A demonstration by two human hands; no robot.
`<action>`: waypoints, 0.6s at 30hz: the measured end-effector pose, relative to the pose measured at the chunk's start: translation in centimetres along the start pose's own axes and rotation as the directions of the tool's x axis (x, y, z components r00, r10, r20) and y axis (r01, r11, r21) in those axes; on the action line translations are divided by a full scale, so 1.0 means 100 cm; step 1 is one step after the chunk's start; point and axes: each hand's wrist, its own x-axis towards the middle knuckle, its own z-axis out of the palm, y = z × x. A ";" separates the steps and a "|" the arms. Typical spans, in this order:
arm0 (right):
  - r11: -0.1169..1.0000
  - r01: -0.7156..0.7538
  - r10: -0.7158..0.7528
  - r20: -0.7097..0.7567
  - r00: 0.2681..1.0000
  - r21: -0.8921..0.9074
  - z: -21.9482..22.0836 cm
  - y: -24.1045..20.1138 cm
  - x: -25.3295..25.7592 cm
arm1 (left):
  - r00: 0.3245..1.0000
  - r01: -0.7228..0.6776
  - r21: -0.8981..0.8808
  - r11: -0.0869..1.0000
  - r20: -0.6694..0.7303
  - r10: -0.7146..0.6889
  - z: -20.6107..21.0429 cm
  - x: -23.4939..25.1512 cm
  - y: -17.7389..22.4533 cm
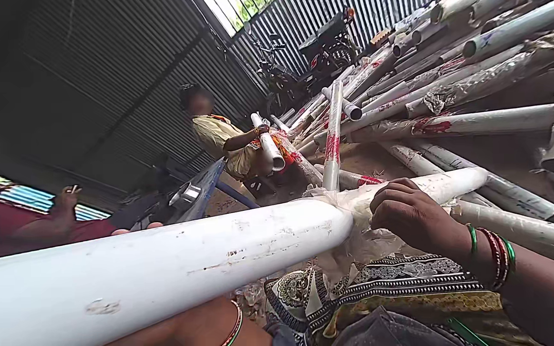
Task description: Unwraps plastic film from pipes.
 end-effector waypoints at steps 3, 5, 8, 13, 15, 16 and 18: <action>0.986 -0.155 0.157 -0.033 0.987 0.067 -0.003 0.011 -0.027 | 0.996 0.078 -0.030 0.997 0.046 -0.076 -0.003 -0.001 -0.001; 0.947 -0.293 0.304 -0.071 0.950 0.133 -0.003 0.013 -0.041 | 0.981 0.161 -0.108 0.981 0.129 -0.146 -0.006 -0.002 0.005; 0.819 -0.542 0.569 -0.149 0.808 0.188 -0.017 0.025 -0.055 | 0.981 0.183 -0.086 0.979 0.084 -0.176 0.007 -0.006 0.014; 0.903 -0.426 0.428 -0.175 0.887 0.052 -0.021 -0.006 -0.038 | 0.984 0.167 0.019 0.986 0.053 -0.168 0.004 -0.010 0.019; 0.963 -0.271 0.269 -0.167 0.949 0.013 -0.009 -0.026 -0.021 | 0.979 0.199 0.002 0.980 0.052 -0.199 0.004 -0.007 0.025; 0.978 -0.208 0.204 -0.153 0.967 -0.012 -0.003 -0.034 -0.013 | 0.971 0.234 -0.056 0.971 0.067 -0.230 0.005 -0.006 0.030; 0.991 -0.123 0.116 -0.113 0.987 -0.057 0.010 -0.046 0.000 | 0.961 0.271 -0.161 0.949 0.091 -0.259 0.005 -0.007 0.036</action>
